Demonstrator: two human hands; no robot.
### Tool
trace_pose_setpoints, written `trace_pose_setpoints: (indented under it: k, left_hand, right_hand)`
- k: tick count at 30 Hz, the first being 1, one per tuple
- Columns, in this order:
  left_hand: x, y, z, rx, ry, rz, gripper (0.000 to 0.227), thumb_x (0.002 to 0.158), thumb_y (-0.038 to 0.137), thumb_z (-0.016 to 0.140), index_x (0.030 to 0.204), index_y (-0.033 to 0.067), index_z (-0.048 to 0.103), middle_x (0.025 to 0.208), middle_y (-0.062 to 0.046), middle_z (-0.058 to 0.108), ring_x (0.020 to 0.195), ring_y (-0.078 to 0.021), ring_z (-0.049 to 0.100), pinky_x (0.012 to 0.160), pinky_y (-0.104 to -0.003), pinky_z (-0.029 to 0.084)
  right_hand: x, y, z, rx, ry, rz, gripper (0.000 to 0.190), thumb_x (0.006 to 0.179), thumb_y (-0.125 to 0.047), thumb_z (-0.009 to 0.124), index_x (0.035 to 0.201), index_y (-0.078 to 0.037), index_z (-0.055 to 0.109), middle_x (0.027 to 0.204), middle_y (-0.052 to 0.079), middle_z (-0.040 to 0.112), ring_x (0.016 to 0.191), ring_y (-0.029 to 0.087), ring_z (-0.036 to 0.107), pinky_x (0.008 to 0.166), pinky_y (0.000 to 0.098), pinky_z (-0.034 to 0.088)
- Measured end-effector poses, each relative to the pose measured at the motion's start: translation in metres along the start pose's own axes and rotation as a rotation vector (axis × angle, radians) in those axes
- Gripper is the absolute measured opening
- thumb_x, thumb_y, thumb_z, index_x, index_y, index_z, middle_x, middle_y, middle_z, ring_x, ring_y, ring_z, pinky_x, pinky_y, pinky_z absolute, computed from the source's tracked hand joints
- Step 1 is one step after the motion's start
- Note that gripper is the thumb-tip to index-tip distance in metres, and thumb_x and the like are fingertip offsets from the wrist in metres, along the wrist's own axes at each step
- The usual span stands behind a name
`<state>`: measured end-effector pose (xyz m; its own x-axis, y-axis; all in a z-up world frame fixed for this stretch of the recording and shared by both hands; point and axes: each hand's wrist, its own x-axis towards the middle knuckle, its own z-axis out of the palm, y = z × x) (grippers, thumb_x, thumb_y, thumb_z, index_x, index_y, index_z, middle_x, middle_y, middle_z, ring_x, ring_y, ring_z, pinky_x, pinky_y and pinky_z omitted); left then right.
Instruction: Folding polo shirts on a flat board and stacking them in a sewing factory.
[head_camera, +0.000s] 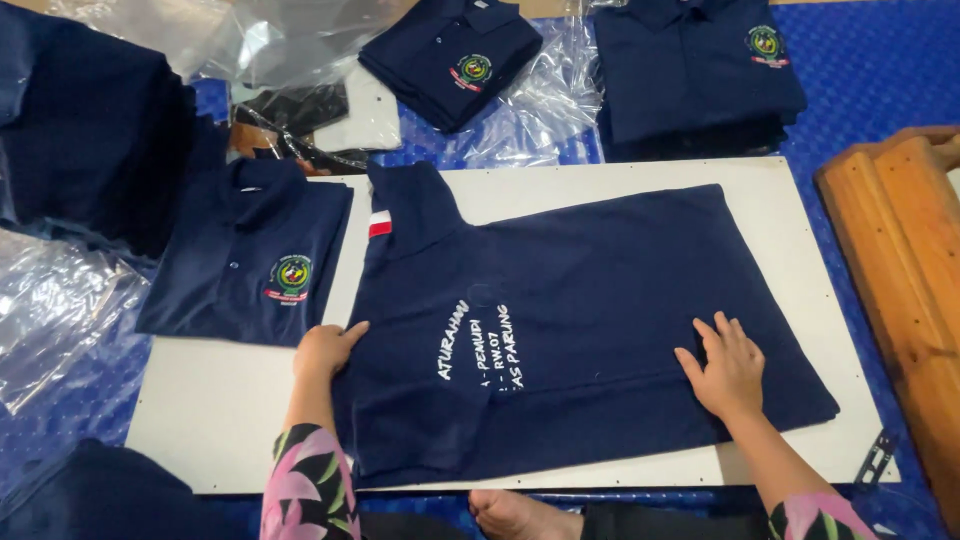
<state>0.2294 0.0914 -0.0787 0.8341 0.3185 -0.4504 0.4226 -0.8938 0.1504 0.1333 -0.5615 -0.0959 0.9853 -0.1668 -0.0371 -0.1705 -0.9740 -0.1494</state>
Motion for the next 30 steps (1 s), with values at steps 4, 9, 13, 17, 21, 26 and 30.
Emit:
trace_pose_setpoints:
  k: [4, 9, 13, 17, 21, 26, 30]
  left_hand:
    - [0.023, 0.000, 0.010, -0.007, -0.023, -0.037, 0.069, 0.090, 0.075, 0.055, 0.117, 0.0173, 0.081, 0.120, -0.014, 0.076, 0.118, -0.0334, 0.070, 0.095, -0.048, 0.056]
    - [0.059, 0.004, 0.027, -0.244, 0.107, -0.005, 0.042, 0.091, 0.048, 0.070, 0.117, 0.0153, 0.079, 0.115, -0.016, 0.075, 0.115, -0.0367, 0.069, 0.092, -0.051, 0.057]
    - [0.014, 0.036, -0.013, -0.288, 0.128, -0.045, 0.046, 0.097, 0.051, 0.064, 0.122, 0.0141, 0.077, 0.113, -0.017, 0.075, 0.113, -0.0374, 0.069, 0.090, -0.051, 0.056]
    - [0.011, 0.048, -0.008, -0.038, 0.182, -0.130, 0.050, 0.108, 0.054, 0.042, 0.123, 0.0159, 0.070, 0.109, -0.018, 0.076, 0.108, -0.0351, 0.072, 0.089, -0.053, 0.053]
    - [0.009, 0.063, -0.016, 0.004, 0.403, -0.047, 0.052, 0.103, 0.053, 0.050, 0.119, 0.0067, 0.068, 0.114, -0.022, 0.074, 0.107, -0.0419, 0.071, 0.087, -0.055, 0.052]
    - [0.002, 0.091, -0.001, 0.097, 1.062, 0.539, 0.018, 0.100, 0.029, 0.061, 0.091, 0.0158, 0.070, 0.081, -0.006, 0.061, 0.077, -0.0281, 0.064, 0.066, -0.040, 0.051]
    - [0.007, 0.100, 0.032, 0.122, 1.044, 0.607, 0.030, 0.094, 0.048, 0.064, 0.105, 0.0241, 0.077, 0.117, -0.001, 0.075, 0.115, -0.0215, 0.069, 0.104, -0.045, 0.048]
  right_hand:
    - [-0.001, -0.008, -0.009, -0.010, -0.009, 0.004, 0.062, 0.102, -0.064, 0.044, 0.153, -0.029, 0.043, 0.165, 0.012, 0.035, 0.155, 0.031, 0.029, 0.123, 0.0544, 0.024]
    - [-0.001, -0.009, -0.008, -0.012, -0.013, -0.005, 0.062, 0.103, -0.062, 0.042, 0.153, -0.025, 0.043, 0.165, 0.015, 0.035, 0.156, 0.033, 0.028, 0.122, 0.0553, 0.024]
    - [0.001, -0.008, -0.006, 0.001, -0.018, -0.002, 0.062, 0.103, -0.062, 0.042, 0.153, -0.024, 0.043, 0.165, 0.015, 0.034, 0.156, 0.033, 0.027, 0.122, 0.0559, 0.023]
    - [0.000, -0.007, -0.003, 0.011, -0.004, 0.007, 0.063, 0.101, -0.062, 0.047, 0.151, -0.024, 0.046, 0.164, 0.015, 0.036, 0.155, 0.034, 0.030, 0.120, 0.0577, 0.025]
    - [0.029, 0.000, 0.003, -0.184, 0.372, -0.076, 0.048, 0.094, -0.067, 0.058, 0.123, -0.030, 0.070, 0.140, -0.001, 0.068, 0.127, 0.022, 0.065, 0.100, 0.0446, 0.045]
    - [0.119, -0.031, -0.031, -0.045, 0.553, -0.366, 0.036, 0.097, -0.052, 0.065, 0.119, -0.024, 0.073, 0.141, 0.005, 0.067, 0.126, 0.027, 0.064, 0.096, 0.0429, 0.049]
    - [0.176, -0.029, -0.017, -0.117, 0.190, -0.340, 0.050, 0.098, -0.061, 0.053, 0.135, -0.030, 0.066, 0.162, 0.006, 0.049, 0.150, 0.029, 0.045, 0.119, 0.0508, 0.036]
